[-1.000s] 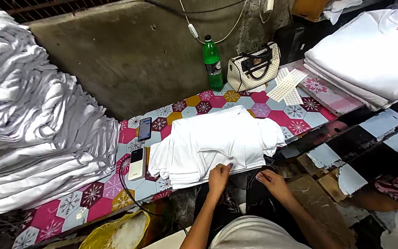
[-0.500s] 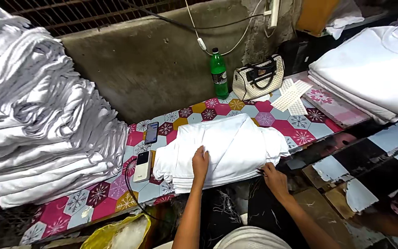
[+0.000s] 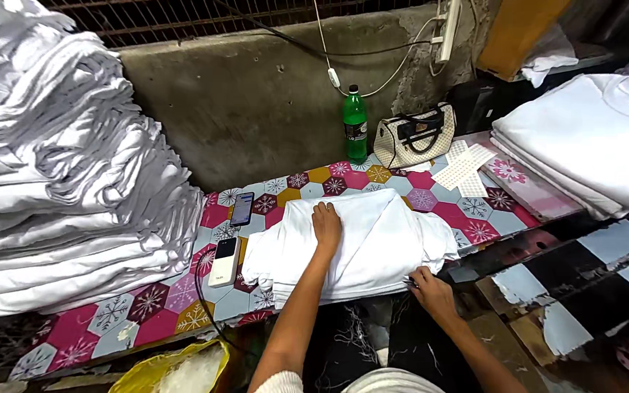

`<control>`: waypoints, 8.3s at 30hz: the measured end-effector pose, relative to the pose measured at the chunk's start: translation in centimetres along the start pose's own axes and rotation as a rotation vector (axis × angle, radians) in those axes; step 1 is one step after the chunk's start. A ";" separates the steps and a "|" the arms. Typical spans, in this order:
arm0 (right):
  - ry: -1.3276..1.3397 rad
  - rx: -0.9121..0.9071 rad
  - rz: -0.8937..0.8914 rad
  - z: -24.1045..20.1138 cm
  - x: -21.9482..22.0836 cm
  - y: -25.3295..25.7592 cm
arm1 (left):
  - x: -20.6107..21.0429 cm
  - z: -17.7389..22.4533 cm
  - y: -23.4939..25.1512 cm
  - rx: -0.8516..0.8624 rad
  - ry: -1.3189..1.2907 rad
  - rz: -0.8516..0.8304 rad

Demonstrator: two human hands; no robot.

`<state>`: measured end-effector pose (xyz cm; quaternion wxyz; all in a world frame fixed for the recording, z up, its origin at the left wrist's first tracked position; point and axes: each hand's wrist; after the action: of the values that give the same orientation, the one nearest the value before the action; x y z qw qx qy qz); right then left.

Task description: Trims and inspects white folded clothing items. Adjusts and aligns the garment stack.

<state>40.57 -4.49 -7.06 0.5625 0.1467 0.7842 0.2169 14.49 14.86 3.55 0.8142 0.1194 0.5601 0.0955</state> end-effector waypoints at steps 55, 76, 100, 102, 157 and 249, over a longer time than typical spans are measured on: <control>0.386 0.250 -0.042 -7.7 -0.5 4.2 | 5.0 1.5 -15.5 0.011 -0.479 0.134; 0.255 0.052 0.136 -8.1 0.7 4.3 | 1.6 0.9 -14.7 0.084 -0.381 -0.116; 0.254 -0.118 0.257 -9.6 4.5 3.2 | 4.7 -1.4 -16.1 -0.009 -0.756 0.125; 0.263 -0.120 0.268 -9.4 4.8 3.1 | 4.7 -1.4 -16.3 -0.009 -0.726 0.102; 0.289 0.110 0.176 -6.4 1.2 1.3 | 1.5 -4.6 -17.6 0.347 -0.354 -0.391; 0.563 0.382 -0.177 -10.3 1.4 4.3 | -0.2 -0.3 -15.8 -0.338 -0.514 -0.239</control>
<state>30.34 -1.92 -3.19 0.3031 0.1149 0.9448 0.0485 14.51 -0.25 -1.08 0.9426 -0.0637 0.3226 0.0578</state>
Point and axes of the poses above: each hand's wrist, its own y-axis towards the middle knuckle, its own x-axis out of the palm, z = x × y, and after that the axes turned 10 degrees about z, right-handed
